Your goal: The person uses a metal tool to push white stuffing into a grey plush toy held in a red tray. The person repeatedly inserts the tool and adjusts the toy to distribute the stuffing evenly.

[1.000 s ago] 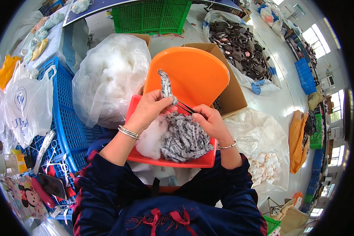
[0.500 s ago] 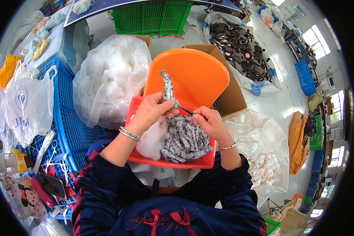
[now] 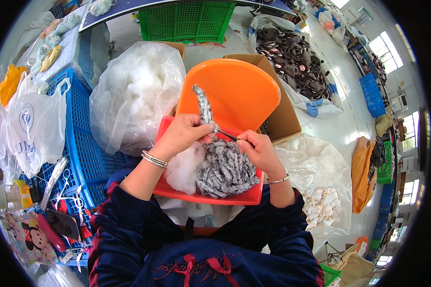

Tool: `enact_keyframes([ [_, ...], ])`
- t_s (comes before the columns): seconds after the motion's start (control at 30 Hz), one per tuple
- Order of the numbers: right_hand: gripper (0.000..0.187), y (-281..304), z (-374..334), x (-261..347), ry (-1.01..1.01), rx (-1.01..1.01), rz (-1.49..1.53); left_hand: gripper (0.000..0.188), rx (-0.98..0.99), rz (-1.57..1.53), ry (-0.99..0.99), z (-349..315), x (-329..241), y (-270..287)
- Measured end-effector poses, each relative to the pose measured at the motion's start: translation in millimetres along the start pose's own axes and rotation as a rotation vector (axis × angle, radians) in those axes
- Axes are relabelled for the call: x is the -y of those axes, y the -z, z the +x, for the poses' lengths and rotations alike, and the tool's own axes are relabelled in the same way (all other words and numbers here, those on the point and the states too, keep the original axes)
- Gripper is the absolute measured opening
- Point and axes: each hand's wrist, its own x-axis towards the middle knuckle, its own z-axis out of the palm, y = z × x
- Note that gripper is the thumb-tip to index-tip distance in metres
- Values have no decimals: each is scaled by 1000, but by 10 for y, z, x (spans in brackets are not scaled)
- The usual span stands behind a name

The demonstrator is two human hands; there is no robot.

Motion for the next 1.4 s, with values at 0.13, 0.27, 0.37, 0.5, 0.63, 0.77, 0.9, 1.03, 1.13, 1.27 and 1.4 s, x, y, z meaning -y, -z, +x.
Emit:
enact_keyframes([
  [0.13, 10, 0, 5, 13, 7, 25, 0, 19, -26, 40, -5, 6, 28, 5],
  [0.27, 11, 7, -5, 54, -15, 43, -4, 21, 23, 0, 10, 7, 13, -4],
  [0.37, 11, -20, -8, 42, -40, 55, 44, 23, 25, 3, -3, -16, 21, -38],
  [0.5, 12, -165, 0, 1, -117, 29, 308, 24, -20, 64, -58, 5, 97, -93],
  [0.63, 12, -346, 6, -22, -178, -14, 500, 25, -30, 15, -107, 18, 171, -175],
  [0.77, 12, -353, 49, 10, -148, -39, 502, 27, -67, -17, -169, -7, 114, -155],
  [0.9, 12, -315, 47, 51, -123, -36, 419, 25, -113, 27, -136, -18, -5, -62],
  [1.03, 12, -381, 57, 32, -125, -54, 467, 23, -27, -312, -186, 17, 145, -86],
  [1.13, 12, -451, 72, 51, -171, -86, 578, 23, -117, -372, -208, 8, 138, -271],
  [1.27, 13, -503, 84, 83, -174, -121, 646, 24, -142, -298, -215, -11, 116, -354],
  [1.4, 13, -474, 162, 129, -138, -104, 538, 26, -138, -111, -165, 24, 108, -195],
])
